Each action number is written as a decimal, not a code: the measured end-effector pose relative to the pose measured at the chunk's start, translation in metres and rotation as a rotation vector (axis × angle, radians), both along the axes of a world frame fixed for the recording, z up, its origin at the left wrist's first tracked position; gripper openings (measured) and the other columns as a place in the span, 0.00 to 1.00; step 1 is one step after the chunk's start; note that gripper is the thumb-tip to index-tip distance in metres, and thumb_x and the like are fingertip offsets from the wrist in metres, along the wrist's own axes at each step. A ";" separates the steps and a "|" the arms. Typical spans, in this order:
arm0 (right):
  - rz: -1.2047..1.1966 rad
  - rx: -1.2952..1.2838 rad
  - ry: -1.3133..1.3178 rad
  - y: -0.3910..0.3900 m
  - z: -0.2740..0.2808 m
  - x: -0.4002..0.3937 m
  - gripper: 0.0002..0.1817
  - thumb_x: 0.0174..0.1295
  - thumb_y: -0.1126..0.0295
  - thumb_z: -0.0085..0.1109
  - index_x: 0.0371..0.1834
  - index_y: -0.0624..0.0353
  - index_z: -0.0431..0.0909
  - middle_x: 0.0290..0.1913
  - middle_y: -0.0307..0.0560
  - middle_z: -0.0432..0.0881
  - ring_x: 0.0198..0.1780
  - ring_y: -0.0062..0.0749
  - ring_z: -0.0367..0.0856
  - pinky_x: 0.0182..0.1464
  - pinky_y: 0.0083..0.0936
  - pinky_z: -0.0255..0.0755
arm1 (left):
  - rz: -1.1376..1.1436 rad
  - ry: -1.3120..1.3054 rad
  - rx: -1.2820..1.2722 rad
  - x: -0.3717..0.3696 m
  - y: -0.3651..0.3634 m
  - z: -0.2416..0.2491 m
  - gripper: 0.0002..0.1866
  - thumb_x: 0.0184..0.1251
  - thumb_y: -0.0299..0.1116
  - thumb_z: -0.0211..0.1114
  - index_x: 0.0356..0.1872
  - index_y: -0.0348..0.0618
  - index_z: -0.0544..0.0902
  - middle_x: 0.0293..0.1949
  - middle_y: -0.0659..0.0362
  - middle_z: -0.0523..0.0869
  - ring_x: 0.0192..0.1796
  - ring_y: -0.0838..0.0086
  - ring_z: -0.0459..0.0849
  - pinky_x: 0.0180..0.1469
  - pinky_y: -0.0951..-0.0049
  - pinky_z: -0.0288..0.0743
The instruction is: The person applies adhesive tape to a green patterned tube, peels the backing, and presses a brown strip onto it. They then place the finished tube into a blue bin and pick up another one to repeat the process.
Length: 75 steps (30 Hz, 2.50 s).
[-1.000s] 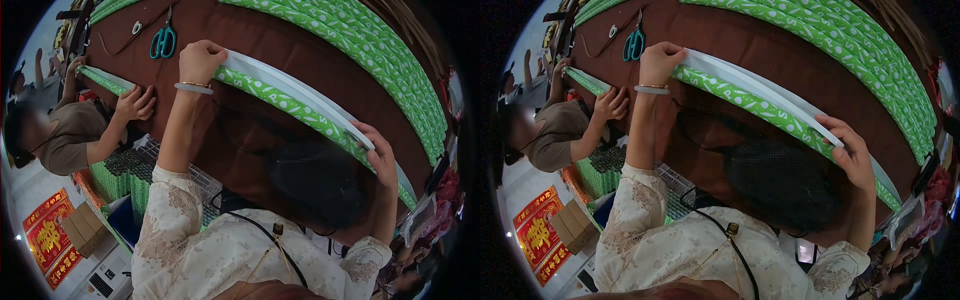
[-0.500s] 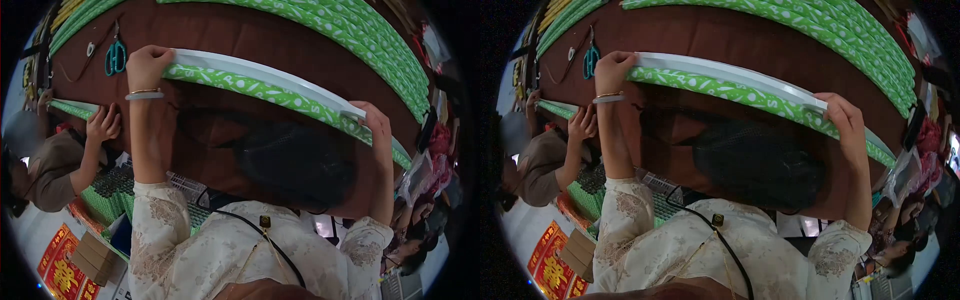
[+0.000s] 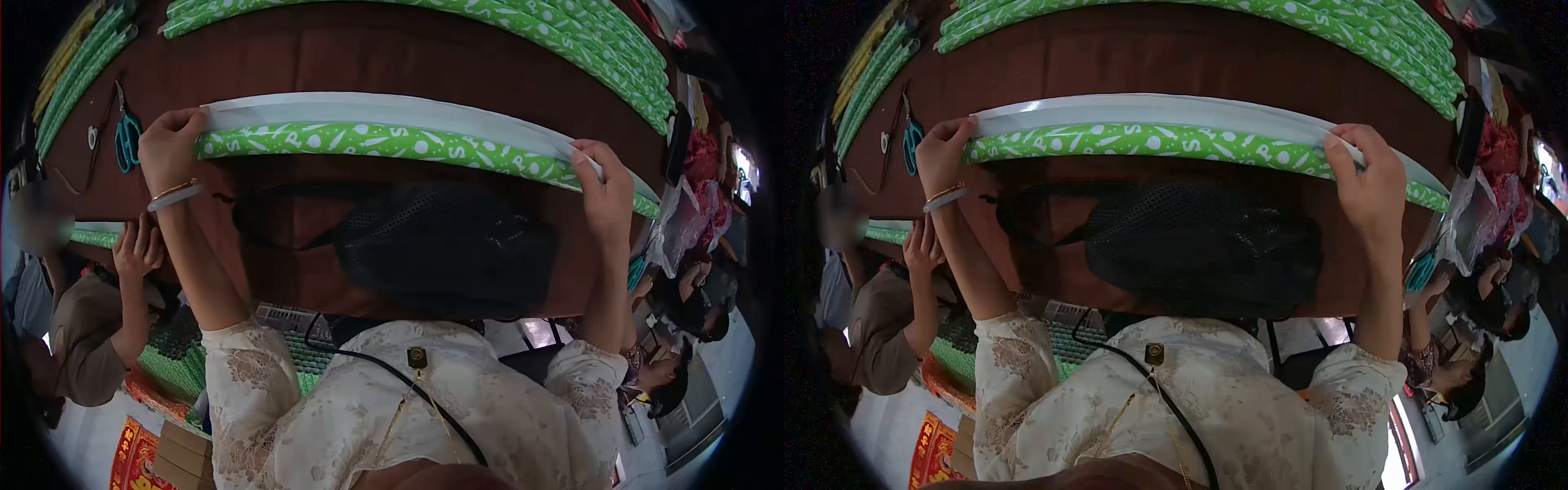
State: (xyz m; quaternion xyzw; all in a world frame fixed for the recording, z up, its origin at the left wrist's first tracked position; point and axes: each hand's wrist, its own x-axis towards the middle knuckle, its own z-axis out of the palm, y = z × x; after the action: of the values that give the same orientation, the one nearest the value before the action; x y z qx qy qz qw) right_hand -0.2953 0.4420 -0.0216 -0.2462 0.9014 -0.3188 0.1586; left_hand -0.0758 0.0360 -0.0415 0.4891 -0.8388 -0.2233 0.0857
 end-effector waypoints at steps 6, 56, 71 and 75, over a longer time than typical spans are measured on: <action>-0.047 0.074 0.117 -0.002 -0.002 0.007 0.16 0.54 0.58 0.57 0.29 0.62 0.75 0.31 0.47 0.78 0.33 0.37 0.76 0.37 0.25 0.68 | -0.049 0.011 0.020 0.003 -0.004 0.001 0.15 0.48 0.40 0.65 0.31 0.38 0.84 0.25 0.57 0.84 0.28 0.77 0.80 0.33 0.78 0.72; 0.141 0.835 0.542 -0.063 0.006 0.013 0.13 0.51 0.59 0.57 0.31 0.57 0.73 0.36 0.41 0.73 0.43 0.37 0.73 0.36 0.37 0.73 | -0.231 0.002 -0.023 0.009 -0.025 -0.008 0.15 0.46 0.42 0.66 0.28 0.40 0.84 0.22 0.56 0.83 0.25 0.71 0.81 0.31 0.73 0.73; 0.167 0.757 0.597 -0.056 -0.009 -0.001 0.12 0.51 0.60 0.57 0.28 0.57 0.74 0.34 0.42 0.75 0.42 0.37 0.74 0.34 0.37 0.73 | -0.183 -0.261 -0.006 -0.016 -0.031 -0.002 0.19 0.40 0.47 0.72 0.31 0.44 0.85 0.29 0.55 0.83 0.31 0.70 0.81 0.37 0.72 0.74; 0.160 0.733 0.620 -0.058 -0.007 0.003 0.12 0.49 0.60 0.58 0.27 0.58 0.75 0.34 0.42 0.75 0.41 0.37 0.74 0.34 0.36 0.74 | 0.095 -0.375 -0.954 -0.017 -0.023 -0.013 0.31 0.33 0.59 0.73 0.28 0.38 0.84 0.34 0.54 0.84 0.37 0.66 0.82 0.39 0.68 0.75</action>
State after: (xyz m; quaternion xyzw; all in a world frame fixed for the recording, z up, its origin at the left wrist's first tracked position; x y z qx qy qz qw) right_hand -0.2927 0.3838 -0.0284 -0.3260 0.9374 0.1213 -0.0172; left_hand -0.0929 0.0125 -0.0548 0.4648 -0.8251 0.2799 0.1577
